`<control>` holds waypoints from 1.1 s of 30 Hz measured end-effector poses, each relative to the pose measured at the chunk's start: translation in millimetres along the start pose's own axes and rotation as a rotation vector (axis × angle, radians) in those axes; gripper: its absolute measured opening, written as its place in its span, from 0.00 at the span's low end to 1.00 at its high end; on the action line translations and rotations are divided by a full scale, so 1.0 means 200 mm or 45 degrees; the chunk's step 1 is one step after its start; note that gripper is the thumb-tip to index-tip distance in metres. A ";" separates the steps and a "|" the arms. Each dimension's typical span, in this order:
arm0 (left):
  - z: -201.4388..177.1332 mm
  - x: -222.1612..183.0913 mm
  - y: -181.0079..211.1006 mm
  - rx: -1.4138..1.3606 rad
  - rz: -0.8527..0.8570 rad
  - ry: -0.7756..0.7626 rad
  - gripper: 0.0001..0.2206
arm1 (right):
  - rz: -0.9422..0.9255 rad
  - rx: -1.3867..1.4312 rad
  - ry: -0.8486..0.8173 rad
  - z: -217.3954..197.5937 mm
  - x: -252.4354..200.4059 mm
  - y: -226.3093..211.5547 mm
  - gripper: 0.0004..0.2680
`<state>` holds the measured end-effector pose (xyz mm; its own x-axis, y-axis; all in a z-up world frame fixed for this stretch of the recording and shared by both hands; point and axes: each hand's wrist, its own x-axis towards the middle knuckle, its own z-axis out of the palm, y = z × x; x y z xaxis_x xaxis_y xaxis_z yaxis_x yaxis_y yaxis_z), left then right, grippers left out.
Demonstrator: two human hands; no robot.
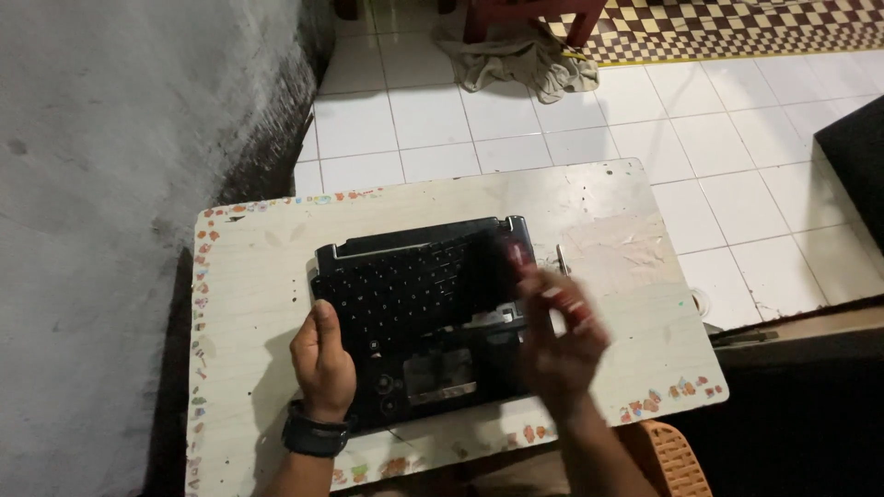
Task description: Disassembling a laptop to remove the keyboard using a screwdriver and a brush for cleaning.
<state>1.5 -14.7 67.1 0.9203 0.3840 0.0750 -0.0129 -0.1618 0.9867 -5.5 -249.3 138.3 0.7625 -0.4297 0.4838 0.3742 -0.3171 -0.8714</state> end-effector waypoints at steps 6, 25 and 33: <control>-0.01 0.00 -0.01 -0.040 -0.018 -0.004 0.22 | 0.265 0.463 -0.621 0.07 -0.10 -0.13 0.06; -0.01 0.00 -0.07 -0.050 0.026 -0.045 0.21 | -0.373 0.171 -0.527 0.08 -0.02 -0.10 0.07; -0.02 -0.01 -0.13 0.024 0.123 -0.084 0.20 | -0.152 0.540 -0.744 0.08 -0.01 -0.18 0.04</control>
<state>-2.4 -7.9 40.9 0.9389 0.3048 0.1595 -0.0961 -0.2127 0.9724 -11.7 -223.1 167.4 0.8166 0.1458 0.5585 0.5542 0.0721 -0.8292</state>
